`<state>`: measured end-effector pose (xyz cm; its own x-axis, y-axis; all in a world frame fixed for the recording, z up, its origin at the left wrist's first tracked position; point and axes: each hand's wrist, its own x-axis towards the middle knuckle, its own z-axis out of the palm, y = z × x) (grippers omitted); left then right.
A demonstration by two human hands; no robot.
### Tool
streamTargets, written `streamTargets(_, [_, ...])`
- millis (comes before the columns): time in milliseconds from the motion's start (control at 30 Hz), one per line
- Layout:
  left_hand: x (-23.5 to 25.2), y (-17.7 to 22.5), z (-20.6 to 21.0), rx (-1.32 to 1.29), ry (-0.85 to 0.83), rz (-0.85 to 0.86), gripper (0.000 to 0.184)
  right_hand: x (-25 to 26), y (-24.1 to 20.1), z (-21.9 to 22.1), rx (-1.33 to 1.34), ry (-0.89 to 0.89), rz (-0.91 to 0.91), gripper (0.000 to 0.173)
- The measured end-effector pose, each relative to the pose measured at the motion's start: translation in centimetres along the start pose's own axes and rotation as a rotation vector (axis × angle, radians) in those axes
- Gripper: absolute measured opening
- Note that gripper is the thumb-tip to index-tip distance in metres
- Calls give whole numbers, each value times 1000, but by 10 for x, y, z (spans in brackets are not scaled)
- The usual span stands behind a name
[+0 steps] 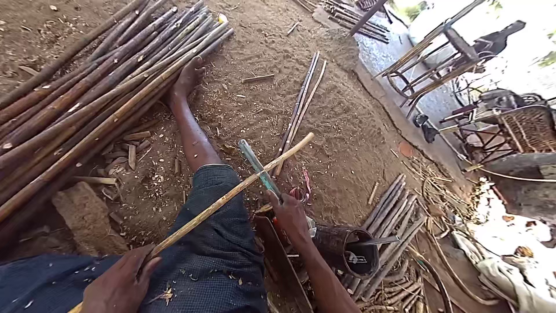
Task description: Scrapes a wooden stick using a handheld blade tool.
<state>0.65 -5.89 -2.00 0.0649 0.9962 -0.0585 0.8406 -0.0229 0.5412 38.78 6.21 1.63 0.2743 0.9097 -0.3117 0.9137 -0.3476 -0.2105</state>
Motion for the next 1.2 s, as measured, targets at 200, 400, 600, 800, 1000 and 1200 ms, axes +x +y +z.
streamTargets(200, [0,-4,-7,-28,-57,15,44,0,-9,-4,-141,-112,-111,72])
streamTargets(400, [-8,-15,-11,-15,-36,-8,42,88,103,-78,197,337,352,86])
streamTargets(600, [0,-5,-7,1,-42,-11,47,-6,38,-16,208,-13,57,73])
streamTargets(800, [-2,-20,-7,14,-10,-19,58,-51,-13,32,506,-557,-112,59])
streamTargets(1000, [-4,-13,-5,12,27,-37,58,-24,15,-11,917,-498,-132,43])
streamTargets(1200, [-6,-9,0,11,88,-55,66,-9,11,-12,837,-216,112,45])
